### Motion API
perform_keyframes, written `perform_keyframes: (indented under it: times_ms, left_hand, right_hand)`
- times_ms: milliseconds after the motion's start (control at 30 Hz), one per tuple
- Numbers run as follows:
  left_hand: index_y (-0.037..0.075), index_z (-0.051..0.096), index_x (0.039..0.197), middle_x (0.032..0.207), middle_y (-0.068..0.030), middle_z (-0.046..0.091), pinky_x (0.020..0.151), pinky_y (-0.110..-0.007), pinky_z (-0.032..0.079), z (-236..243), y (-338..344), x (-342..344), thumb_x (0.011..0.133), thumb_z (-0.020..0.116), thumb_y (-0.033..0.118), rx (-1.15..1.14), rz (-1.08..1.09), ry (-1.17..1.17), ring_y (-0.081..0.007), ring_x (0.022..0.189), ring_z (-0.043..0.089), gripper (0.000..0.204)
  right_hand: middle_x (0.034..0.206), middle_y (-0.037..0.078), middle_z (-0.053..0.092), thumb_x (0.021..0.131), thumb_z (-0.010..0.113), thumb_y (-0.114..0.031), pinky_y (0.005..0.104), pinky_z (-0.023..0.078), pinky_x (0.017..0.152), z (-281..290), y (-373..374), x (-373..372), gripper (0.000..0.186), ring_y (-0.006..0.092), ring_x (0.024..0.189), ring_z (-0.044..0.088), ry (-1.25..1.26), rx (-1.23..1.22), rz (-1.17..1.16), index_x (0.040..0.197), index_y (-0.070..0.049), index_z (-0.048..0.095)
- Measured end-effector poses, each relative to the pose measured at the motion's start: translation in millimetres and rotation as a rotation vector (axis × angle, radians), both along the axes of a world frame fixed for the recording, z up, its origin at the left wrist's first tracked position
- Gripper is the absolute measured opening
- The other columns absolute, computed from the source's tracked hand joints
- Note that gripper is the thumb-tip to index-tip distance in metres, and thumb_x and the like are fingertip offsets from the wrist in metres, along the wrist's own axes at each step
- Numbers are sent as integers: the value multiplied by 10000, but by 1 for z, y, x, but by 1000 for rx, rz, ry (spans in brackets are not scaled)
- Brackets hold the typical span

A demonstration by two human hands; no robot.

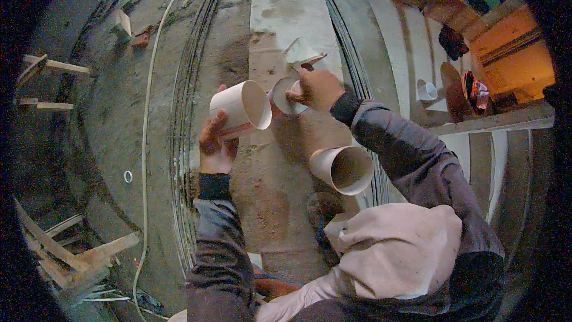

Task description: The person sits on the floor and applies glue from a small can to the rim of a white PVC pipe using a brush. They repeatedly dip the brush into the glue and spread it around the pipe's edge, then inspect the coated rim.

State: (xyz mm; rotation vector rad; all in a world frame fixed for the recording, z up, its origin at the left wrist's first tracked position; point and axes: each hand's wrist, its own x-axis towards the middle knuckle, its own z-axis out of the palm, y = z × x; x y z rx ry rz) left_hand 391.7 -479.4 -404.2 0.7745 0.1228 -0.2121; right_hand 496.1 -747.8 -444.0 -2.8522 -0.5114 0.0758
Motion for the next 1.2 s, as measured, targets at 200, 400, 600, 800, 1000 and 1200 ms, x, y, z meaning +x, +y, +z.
perform_keyframes:
  times_ms: [200, 400, 600, 800, 1000, 1200]
  left_hand:
    - [65, 385, 1499, 1360, -128, 554, 1045, -475, 475, -17, 2, 11, 854, 751, 329, 72, 29, 36, -315, 1246, 547, 786]
    - [60, 393, 1491, 1374, -128, 542, 1037, -480, 481, -22, 0, 12, 856, 753, 337, 53, 41, -2, -313, 1251, 540, 780]
    - [72, 401, 1492, 1370, -129, 549, 1016, -471, 502, -15, -6, 10, 875, 736, 342, 195, 78, -64, -317, 1238, 556, 752]
    - [83, 447, 1468, 1345, -116, 576, 999, -469, 509, -24, -7, 24, 926, 683, 326, 73, 39, 58, -323, 1189, 597, 640]
    - [86, 445, 1466, 1338, -107, 581, 960, -424, 517, -26, -13, 43, 962, 629, 339, 114, -61, -51, -320, 1190, 608, 593]
    - [54, 421, 1472, 1318, -119, 581, 973, -374, 500, -18, -22, 53, 963, 623, 379, 223, -140, -92, -308, 1174, 616, 637]
  right_hand:
    - [782, 173, 641, 812, 731, -497, 504, 517, 649, -4, 6, -11, 511, 406, 773, 660, -18, 64, 190, 1000, -57, 554]
    - [805, 169, 657, 819, 734, -483, 511, 499, 635, 12, 3, -13, 487, 410, 758, 652, -121, 89, 212, 975, -56, 560]
    - [758, 164, 660, 848, 749, -473, 443, 484, 613, 18, -16, -14, 456, 340, 690, 645, -50, 350, 99, 912, -36, 632]
    - [677, 36, 629, 875, 753, -409, 326, 445, 557, 3, -45, 3, 384, 145, 588, 575, 169, 638, -113, 792, -39, 695]
    - [655, -29, 574, 954, 673, -377, 199, 359, 447, 25, -77, 4, 312, 41, 518, 512, 580, 968, -339, 906, -69, 700]
    - [700, -29, 584, 961, 670, -378, 213, 367, 462, 57, -62, -1, 308, 48, 523, 501, 487, 1038, -222, 939, -72, 698]
